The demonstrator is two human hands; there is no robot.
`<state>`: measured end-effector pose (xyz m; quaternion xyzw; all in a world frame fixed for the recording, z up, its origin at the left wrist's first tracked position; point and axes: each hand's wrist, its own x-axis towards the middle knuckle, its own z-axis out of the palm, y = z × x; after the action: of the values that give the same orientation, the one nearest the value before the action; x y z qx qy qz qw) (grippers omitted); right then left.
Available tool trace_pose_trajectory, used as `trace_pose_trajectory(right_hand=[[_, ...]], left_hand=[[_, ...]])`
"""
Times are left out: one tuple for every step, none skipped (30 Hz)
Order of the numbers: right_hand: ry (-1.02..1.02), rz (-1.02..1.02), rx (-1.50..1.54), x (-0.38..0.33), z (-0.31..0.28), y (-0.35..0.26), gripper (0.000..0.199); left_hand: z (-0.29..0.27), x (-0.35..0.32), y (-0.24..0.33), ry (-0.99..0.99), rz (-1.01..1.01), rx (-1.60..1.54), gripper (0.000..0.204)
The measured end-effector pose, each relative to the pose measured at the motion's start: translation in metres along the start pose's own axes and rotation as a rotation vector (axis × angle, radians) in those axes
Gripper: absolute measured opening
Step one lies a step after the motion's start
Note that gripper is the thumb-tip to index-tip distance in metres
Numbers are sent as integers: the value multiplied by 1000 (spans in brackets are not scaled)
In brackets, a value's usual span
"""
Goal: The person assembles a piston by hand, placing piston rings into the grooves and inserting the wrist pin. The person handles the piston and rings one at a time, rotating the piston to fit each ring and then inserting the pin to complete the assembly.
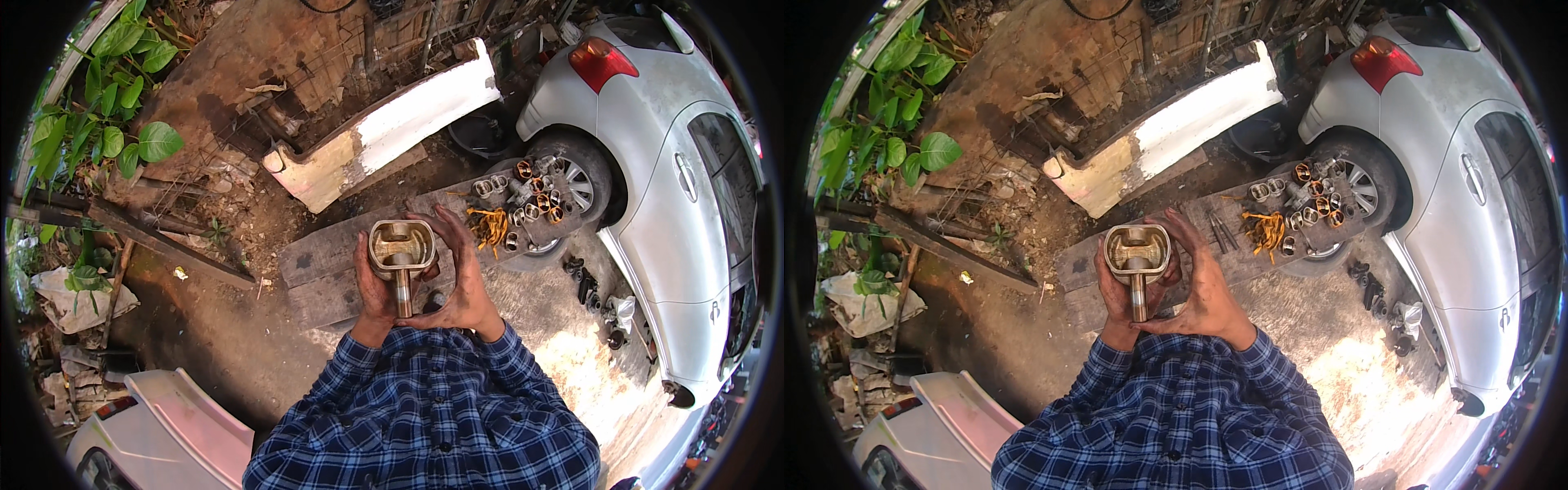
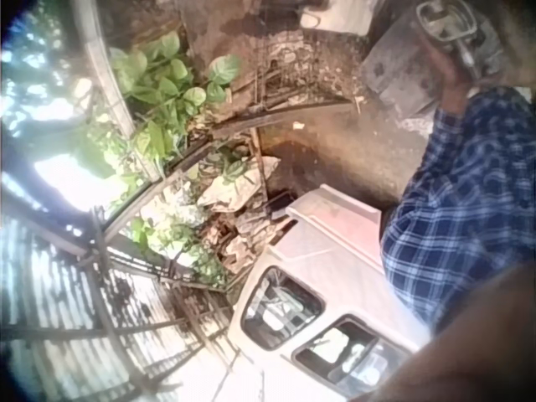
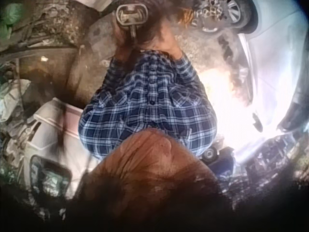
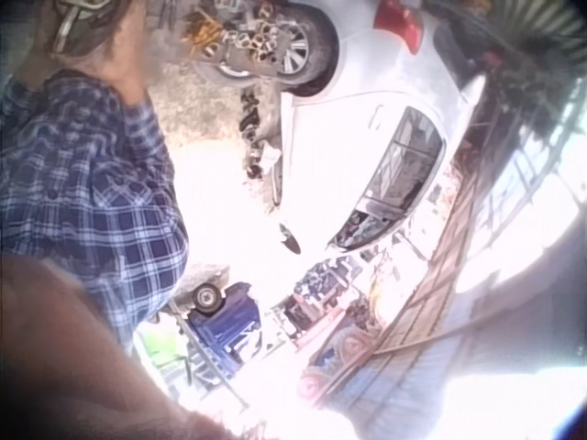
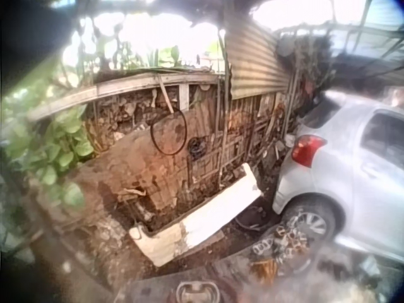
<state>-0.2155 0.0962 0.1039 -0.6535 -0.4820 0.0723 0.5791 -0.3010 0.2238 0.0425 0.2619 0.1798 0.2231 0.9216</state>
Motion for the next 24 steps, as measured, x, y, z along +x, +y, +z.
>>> trace_pose_trajectory(right_hand=[[6, -7, 11, 0, -1, -1, 140], [14, 4, 34, -1, -1, -2, 139], [22, 15, 58, -1, -1, -3, 138], [32, 13, 60, 0, -1, -3, 138], [43, 11, 63, 0, 0, -3, 137], [54, 9, 65, 1, 0, -2, 137], [54, 1, 28, 1, 0, -1, 134], [54, -6, -8, 1, 0, 1, 132], [54, -13, -43, 1, -1, 2, 130], [116, -5, -49, 0, -2, 3, 123], [180, 4, -55, -2, -3, 3, 116], [231, 68, -55, -4, -4, 2, 110], [354, 38, 56, -5, -4, 1, 101], [460, 66, 176, -6, -3, -1, 92], [557, 73, 292, -6, -1, -4, 84], [680, 7, 236, -5, 2, -5, 67], [730, -48, 246, -3, 5, -7, 65], [791, -107, 256, 1, 9, -8, 62], [905, -202, 269, 6, 14, -8, 60], [853, -228, 209, 12, 18, -6, 57], [746, -213, 203, 16, 21, -4, 57], [817, -167, 267, 18, 20, -3, 56], [784, -88, 281, 18, 21, -3, 55], [838, -123, 313, 18, 19, -2, 54]], left_hand=[[-2, 0, -3, 40, 45, 62, 52], [-4, -1, -2, 105, 20, 76, 52], [-4, -2, -3, 5, 53, 83, 52], [-3, -2, -2, -70, 17, 42, 53], [-1, -3, 0, -168, -19, -83, 54], [2, -3, 2, -121, -46, -30, 55], [5, -2, 4, -97, -73, -61, 56], [9, -1, 7, -90, -112, -80, 58], [12, 0, 10, -150, -79, -98, 59], [16, 2, 13, -227, -59, -104, 61], [19, 5, 17, -334, -19, -120, 62], [22, 8, 18, -284, 62, -65, 64], [25, 9, 19, -177, 157, 54, 64], [28, 10, 20, -66, 268, 184, 64], [31, 9, 18, 8, 385, 316, 64], [33, 8, 18, 26, 393, 258, 62], [35, 7, 15, 54, 437, 385, 61], [37, 6, 12, 27, 501, 523, 60], [39, 4, 10, 39, 557, 659, 60], [41, 2, 5, -32, 532, 668, 58], [42, 0, 1, -64, 499, 674, 57], [42, 1, 1, -96, 468, 681, 55], [41, 1, 0, -75, 440, 566, 56], [41, 2, 1, -54, 414, 451, 57]])
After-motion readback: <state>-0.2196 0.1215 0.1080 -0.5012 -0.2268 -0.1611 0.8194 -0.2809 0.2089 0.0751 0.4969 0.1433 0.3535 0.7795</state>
